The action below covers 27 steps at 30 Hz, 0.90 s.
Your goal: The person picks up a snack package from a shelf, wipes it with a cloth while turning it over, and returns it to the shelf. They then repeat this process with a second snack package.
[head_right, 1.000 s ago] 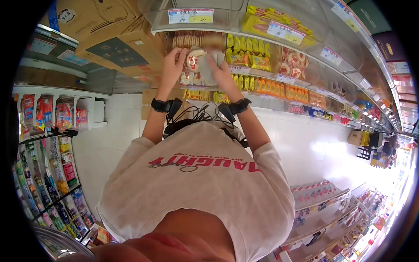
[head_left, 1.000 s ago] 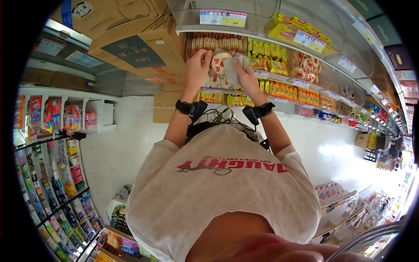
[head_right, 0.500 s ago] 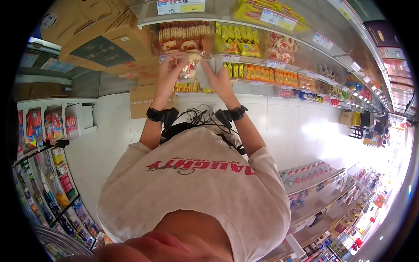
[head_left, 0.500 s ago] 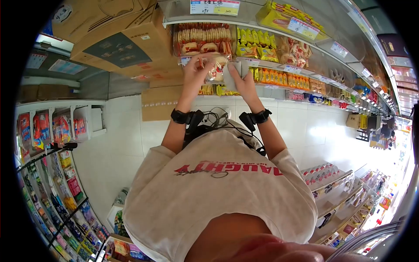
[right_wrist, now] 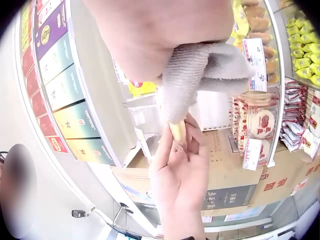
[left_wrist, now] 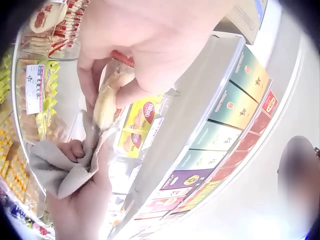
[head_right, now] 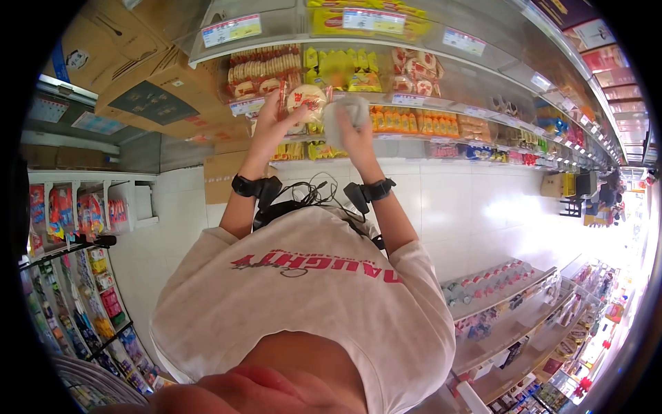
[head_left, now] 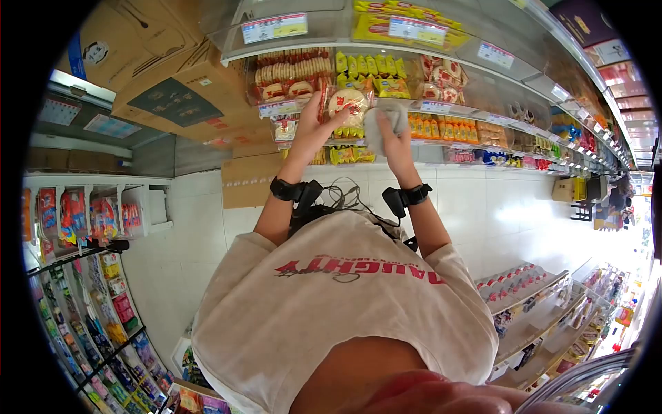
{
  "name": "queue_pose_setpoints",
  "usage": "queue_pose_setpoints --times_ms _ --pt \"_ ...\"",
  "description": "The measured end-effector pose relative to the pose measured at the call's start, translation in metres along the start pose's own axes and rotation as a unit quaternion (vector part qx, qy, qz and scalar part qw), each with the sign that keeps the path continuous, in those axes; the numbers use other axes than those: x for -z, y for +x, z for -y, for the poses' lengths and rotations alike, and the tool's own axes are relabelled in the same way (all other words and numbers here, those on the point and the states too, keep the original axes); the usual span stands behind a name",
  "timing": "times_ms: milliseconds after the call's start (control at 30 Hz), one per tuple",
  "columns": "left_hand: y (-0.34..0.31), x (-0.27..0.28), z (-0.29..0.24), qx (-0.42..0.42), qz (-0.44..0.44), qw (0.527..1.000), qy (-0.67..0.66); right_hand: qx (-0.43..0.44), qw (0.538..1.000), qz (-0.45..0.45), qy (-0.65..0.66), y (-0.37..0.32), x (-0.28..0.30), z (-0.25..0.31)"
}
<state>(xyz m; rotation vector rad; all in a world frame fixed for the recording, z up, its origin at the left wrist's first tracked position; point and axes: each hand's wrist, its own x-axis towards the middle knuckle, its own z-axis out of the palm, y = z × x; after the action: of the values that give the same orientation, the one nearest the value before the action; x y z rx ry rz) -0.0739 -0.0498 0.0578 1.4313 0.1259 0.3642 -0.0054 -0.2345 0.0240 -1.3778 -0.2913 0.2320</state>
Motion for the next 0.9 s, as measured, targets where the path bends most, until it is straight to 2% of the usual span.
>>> queue_pose_setpoints --times_ms 100,133,233,267,400,567,633,667,767,867,900 --pt "-0.002 -0.016 -0.009 0.015 0.038 0.996 0.079 -0.052 0.981 -0.130 0.137 -0.002 0.032 0.029" --pt "-0.002 -0.022 -0.007 0.026 0.086 0.992 0.084 -0.026 0.978 -0.128 0.161 0.003 0.048 0.025" --pt "-0.001 -0.052 -0.002 0.038 0.104 0.989 0.100 -0.049 0.997 0.008 0.051 -0.007 0.080 0.033" --pt "-0.002 -0.062 -0.001 0.043 0.111 0.987 0.107 -0.054 0.989 0.096 -0.094 -0.008 0.097 0.018" --pt "-0.008 -0.101 0.004 0.082 0.034 0.996 0.025 -0.034 0.995 0.069 -0.064 -0.026 0.106 0.032" --pt "-0.030 -0.146 0.029 0.125 -0.003 0.985 -0.120 -0.056 0.997 0.023 0.039 -0.031 0.124 0.026" --pt "-0.037 -0.156 0.016 0.150 -0.023 0.978 -0.145 -0.060 0.997 0.049 -0.007 -0.031 0.134 0.016" --pt "-0.037 -0.156 0.019 0.131 -0.022 0.984 -0.115 -0.062 0.996 0.061 -0.032 -0.032 0.139 0.010" --pt "-0.035 -0.149 0.022 0.079 -0.016 0.996 -0.025 -0.055 0.998 0.004 -0.019 -0.023 0.150 -0.002" --pt "-0.032 -0.144 0.008 0.055 0.011 0.998 0.042 -0.091 0.978 -0.061 0.179 -0.016 0.144 0.019" --pt "-0.032 -0.141 0.009 0.048 0.031 0.997 0.046 -0.095 0.979 -0.031 0.179 -0.017 0.138 0.024"
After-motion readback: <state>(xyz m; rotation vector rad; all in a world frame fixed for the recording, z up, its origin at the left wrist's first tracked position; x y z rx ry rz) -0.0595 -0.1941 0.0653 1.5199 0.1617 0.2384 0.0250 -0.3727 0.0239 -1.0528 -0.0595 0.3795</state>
